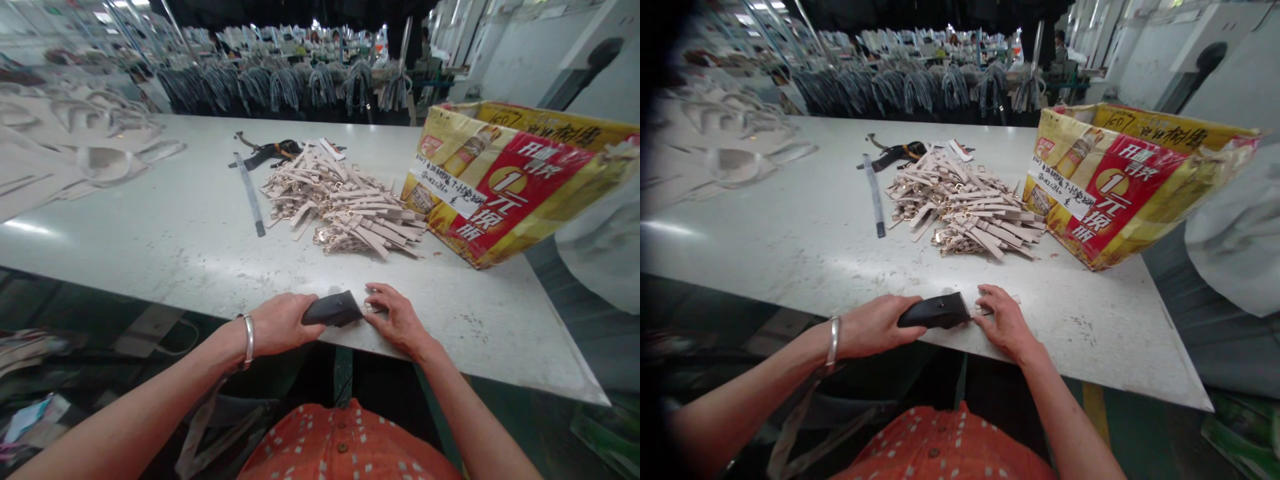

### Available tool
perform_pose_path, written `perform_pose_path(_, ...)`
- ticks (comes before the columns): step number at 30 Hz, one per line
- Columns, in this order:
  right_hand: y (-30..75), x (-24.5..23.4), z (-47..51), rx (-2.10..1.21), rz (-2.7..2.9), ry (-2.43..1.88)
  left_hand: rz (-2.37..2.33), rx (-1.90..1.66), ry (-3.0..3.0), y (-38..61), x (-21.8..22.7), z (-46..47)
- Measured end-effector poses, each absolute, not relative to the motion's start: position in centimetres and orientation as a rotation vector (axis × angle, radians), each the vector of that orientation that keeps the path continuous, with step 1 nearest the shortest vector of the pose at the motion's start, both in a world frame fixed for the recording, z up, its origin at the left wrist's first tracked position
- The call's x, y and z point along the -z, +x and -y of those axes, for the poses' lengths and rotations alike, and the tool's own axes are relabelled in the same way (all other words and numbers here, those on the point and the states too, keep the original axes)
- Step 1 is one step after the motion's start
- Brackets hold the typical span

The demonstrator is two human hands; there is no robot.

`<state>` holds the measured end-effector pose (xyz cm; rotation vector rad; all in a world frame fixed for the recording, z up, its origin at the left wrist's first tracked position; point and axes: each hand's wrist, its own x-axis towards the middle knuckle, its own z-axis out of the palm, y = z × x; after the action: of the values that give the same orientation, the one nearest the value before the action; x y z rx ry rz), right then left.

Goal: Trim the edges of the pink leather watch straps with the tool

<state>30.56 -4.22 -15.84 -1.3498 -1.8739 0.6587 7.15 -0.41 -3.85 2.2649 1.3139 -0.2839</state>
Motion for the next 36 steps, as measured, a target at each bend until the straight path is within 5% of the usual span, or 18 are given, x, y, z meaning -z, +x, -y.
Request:
perform_pose_path(25,29.7,14.4,3.5,-0.658,1.891,-1.534,-1.420,0.028,2.262,6.3,6.3,2.0)
perform_pose_path(36,30.2,15.4,6.3,-0.174,1.912,-1.485,-1.514,-0.006,2.165,3.4,6.6,3.3)
